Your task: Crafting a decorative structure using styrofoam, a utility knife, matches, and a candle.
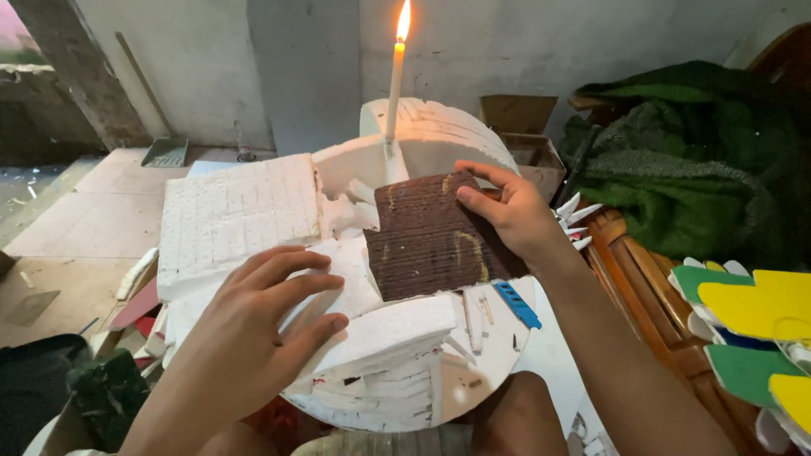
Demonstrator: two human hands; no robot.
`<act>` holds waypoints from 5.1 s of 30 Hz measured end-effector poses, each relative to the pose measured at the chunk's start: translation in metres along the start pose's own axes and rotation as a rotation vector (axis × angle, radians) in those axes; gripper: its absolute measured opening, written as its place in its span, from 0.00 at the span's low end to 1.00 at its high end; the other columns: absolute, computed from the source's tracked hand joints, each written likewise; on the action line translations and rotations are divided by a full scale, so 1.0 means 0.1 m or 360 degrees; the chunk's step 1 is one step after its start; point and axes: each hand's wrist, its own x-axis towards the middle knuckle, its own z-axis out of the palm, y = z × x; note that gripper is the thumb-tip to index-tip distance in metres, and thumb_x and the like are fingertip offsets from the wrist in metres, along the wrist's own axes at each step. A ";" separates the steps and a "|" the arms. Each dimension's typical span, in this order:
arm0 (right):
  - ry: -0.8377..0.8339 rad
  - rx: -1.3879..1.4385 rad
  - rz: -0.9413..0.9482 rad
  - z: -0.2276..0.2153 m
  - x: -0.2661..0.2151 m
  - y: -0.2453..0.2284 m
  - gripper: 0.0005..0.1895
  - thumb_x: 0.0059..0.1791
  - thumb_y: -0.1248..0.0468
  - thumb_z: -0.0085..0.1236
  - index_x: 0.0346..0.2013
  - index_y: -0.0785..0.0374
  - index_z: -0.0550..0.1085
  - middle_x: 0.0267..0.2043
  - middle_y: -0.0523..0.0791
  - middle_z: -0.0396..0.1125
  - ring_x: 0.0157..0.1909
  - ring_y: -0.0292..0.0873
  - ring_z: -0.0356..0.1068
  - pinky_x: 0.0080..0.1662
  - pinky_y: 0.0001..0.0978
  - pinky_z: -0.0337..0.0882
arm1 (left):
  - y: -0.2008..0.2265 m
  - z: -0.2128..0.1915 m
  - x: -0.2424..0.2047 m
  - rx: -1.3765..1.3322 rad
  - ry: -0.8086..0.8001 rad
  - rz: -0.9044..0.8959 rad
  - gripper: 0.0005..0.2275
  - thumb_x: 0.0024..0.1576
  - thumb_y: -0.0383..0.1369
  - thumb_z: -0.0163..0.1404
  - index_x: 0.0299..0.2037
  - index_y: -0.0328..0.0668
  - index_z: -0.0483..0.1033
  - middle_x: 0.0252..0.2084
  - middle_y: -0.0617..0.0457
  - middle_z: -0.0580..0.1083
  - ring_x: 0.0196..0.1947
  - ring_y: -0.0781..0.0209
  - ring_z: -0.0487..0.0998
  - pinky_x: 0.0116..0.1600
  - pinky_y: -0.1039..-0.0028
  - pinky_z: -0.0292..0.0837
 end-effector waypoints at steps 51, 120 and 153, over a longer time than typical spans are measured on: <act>0.0061 0.0688 -0.0100 -0.26 -0.40 0.30 0.17 0.51 0.69 0.55 0.55 0.67 0.72 0.43 0.54 0.72 0.45 0.51 0.76 0.49 0.49 0.79 | 0.23 0.13 1.35 -0.0640 -0.0114 -0.0294 0.12 0.57 0.38 0.53 0.49 0.59 0.84 0.31 0.58 0.79 0.33 0.65 0.79 0.41 0.73 0.73; -0.0273 0.0488 0.0040 0.31 -0.35 0.33 0.26 0.51 0.62 0.51 0.63 0.67 0.64 0.31 0.46 0.65 0.22 0.33 0.56 0.22 0.23 0.55 | -0.09 0.06 0.22 0.0143 0.0053 0.0023 0.14 0.51 0.38 0.59 0.46 0.47 0.84 0.56 0.57 0.79 0.62 0.56 0.72 0.61 0.59 0.68; 0.1033 0.0548 -0.0036 -0.76 -2.02 1.64 0.44 0.46 0.42 0.41 0.71 0.64 0.57 0.51 0.59 0.68 0.44 0.48 0.66 0.43 0.39 0.64 | 1.05 2.57 -0.36 -0.1892 0.0177 -0.0724 0.11 0.55 0.32 0.55 0.45 0.35 0.83 0.34 0.48 0.84 0.32 0.62 0.82 0.41 0.74 0.76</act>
